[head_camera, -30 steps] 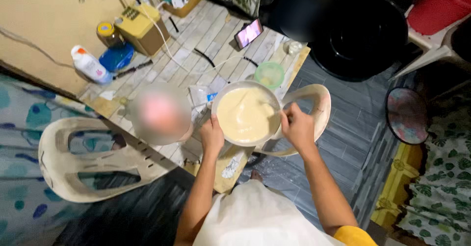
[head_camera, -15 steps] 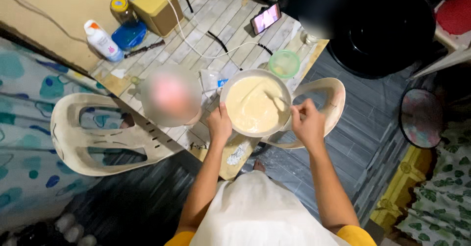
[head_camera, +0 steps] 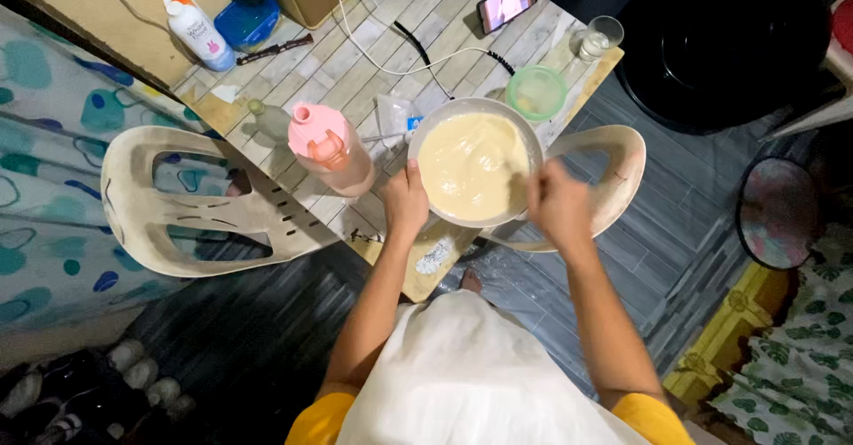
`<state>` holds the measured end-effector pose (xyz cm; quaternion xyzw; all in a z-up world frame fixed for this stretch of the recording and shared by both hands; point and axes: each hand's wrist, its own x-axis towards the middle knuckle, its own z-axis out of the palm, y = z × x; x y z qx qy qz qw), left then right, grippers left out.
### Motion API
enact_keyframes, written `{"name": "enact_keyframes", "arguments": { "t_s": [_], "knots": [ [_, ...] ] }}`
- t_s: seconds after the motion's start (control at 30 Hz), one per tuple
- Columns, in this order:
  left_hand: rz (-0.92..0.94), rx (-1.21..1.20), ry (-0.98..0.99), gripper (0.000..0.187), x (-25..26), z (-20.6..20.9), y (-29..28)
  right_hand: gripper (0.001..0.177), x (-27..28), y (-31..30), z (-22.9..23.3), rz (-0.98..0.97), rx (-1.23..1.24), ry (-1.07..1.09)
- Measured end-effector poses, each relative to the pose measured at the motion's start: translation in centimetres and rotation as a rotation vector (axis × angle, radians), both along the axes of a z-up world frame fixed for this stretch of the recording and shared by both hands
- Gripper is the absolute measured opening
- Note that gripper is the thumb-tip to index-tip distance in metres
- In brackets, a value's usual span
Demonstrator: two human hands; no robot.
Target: The person stirs a mixture in a bowl using a fork and a spoon, then opens a small blue packet and adds the contents to the batter. They continue stirring the batter until it reaches a uniform consistency.
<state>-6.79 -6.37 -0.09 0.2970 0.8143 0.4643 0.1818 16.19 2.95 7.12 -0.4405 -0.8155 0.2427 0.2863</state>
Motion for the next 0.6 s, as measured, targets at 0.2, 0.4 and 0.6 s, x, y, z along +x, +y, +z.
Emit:
{"name": "enact_keyframes", "arguments": {
  "t_s": [0.2,0.4,0.6],
  "knots": [
    [-0.012,0.016,0.025,0.055,0.1,-0.4,-0.3,0.015,-0.1,0.5,-0.1,0.001,-0.001,0.079],
    [0.008,0.012,0.059,0.055,0.0,0.2,-0.2,0.02,-0.7,0.5,1.0,0.014,-0.029,0.02],
    [0.008,0.001,0.053,0.054,0.0,0.4,-0.3,0.019,-1.2,0.5,2.2,0.13,-0.025,0.035]
  ]
}}
